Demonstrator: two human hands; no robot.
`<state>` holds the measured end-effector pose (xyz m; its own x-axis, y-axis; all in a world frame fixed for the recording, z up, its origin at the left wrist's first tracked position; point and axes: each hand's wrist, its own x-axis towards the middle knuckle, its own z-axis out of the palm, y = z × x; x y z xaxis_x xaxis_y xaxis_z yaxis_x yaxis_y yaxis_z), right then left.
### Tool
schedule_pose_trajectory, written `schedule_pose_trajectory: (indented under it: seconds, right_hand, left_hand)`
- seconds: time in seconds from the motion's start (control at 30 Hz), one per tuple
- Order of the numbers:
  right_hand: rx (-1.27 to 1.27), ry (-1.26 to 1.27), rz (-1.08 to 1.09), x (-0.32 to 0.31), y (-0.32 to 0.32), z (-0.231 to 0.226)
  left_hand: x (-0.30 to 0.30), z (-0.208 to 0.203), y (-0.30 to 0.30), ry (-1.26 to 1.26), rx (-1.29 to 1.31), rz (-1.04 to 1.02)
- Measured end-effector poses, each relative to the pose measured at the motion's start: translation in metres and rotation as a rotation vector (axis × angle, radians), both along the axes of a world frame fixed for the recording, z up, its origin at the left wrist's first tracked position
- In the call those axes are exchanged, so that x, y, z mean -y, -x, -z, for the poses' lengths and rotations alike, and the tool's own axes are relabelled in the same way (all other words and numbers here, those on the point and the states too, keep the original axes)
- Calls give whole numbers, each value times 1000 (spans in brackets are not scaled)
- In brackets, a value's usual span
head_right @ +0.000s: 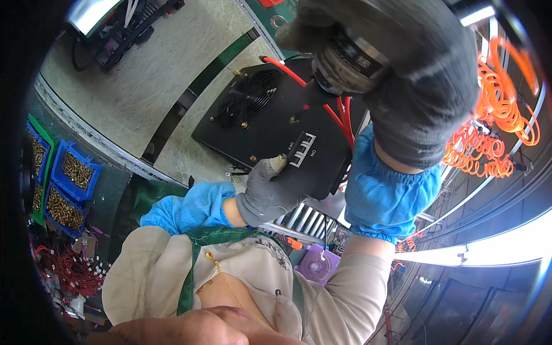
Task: Assembling electronic components by applying adhesive, wiring, and securing parts with a power screwdriver on a production line.
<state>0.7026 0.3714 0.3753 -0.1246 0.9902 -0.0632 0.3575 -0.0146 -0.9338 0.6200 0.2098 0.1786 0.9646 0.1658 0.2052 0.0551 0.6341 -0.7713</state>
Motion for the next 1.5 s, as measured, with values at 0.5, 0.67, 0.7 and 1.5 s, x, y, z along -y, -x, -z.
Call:
schedule_pose_trajectory:
  seconds: [0.5,0.67,0.7,1.5]
  right_hand:
    - [402,209,258,-37,30,44]
    - [529,523,320,-52,42,25]
    - [635,634,348,-53,44,20]
    - [481,660,298,-49,25,50]
  left_hand:
    - [2,2,1,-110,-69,25]
    - [2,-3,1,-87,-71,57]
    - [2,-6,0,-101,-64,57]
    - [-7,-4,4,61,-6,35]
